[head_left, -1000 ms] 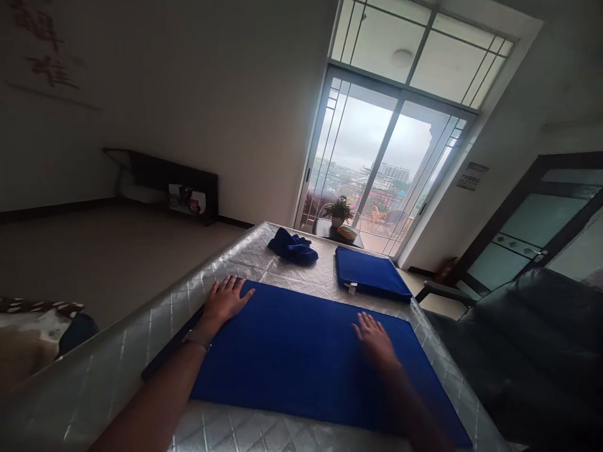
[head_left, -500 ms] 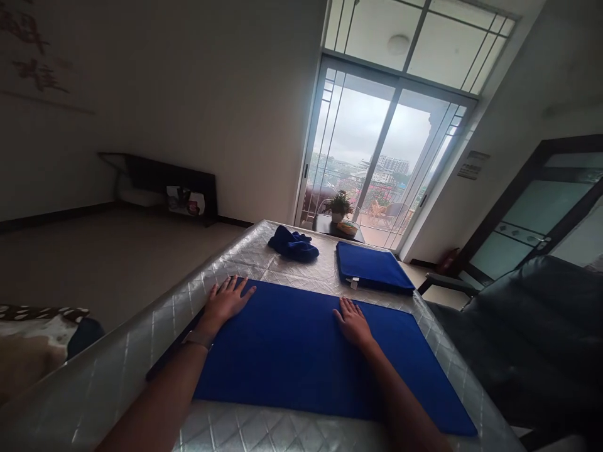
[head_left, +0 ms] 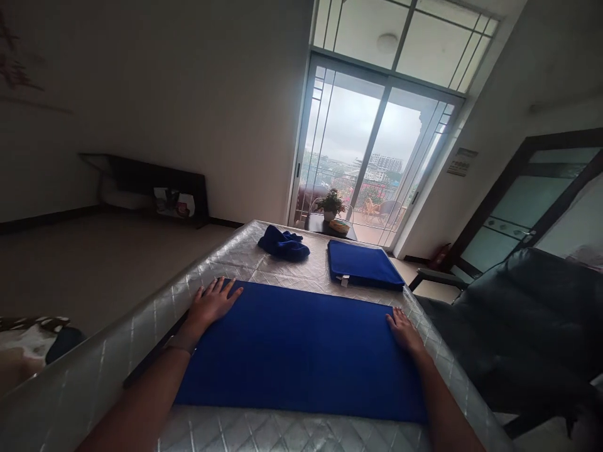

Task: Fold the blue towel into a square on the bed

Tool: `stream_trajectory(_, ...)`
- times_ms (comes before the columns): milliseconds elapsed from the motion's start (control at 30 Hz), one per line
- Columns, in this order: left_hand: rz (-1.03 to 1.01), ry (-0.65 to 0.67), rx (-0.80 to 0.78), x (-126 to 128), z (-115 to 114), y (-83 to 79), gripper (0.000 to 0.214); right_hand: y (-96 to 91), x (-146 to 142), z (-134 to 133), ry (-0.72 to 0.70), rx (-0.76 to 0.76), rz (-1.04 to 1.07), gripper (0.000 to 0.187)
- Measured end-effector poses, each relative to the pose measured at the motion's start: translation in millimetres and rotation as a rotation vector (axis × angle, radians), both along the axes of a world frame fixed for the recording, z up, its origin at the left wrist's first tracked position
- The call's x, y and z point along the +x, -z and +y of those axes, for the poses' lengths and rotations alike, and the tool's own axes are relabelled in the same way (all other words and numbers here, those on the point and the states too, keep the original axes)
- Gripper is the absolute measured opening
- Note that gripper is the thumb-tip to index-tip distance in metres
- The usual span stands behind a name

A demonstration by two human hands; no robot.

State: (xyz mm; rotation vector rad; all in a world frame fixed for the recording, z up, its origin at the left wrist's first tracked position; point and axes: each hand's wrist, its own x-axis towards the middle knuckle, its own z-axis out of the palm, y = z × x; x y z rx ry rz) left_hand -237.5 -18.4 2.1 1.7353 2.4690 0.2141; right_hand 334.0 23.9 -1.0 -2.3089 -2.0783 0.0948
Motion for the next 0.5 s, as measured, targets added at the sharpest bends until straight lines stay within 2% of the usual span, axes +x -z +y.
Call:
stream_trajectory(167, 0.018, 0.001, 0.028, 1, -2, -2.7, 0.070, -3.9, -7, -3, 0.015, 0.000, 0.005, 0.067)
stream_trajectory(400, 0.129, 0.034, 0.037, 1, -1, 4.4, 0.070, -4.5, -11, -6, 0.022, 0.026, 0.030, 0.066)
stream_trajectory(500, 0.172, 0.052, 0.043, 2, -4, -0.2, 0.067, -5.2, -12, -7, 0.022, 0.031, 0.057, 0.065)
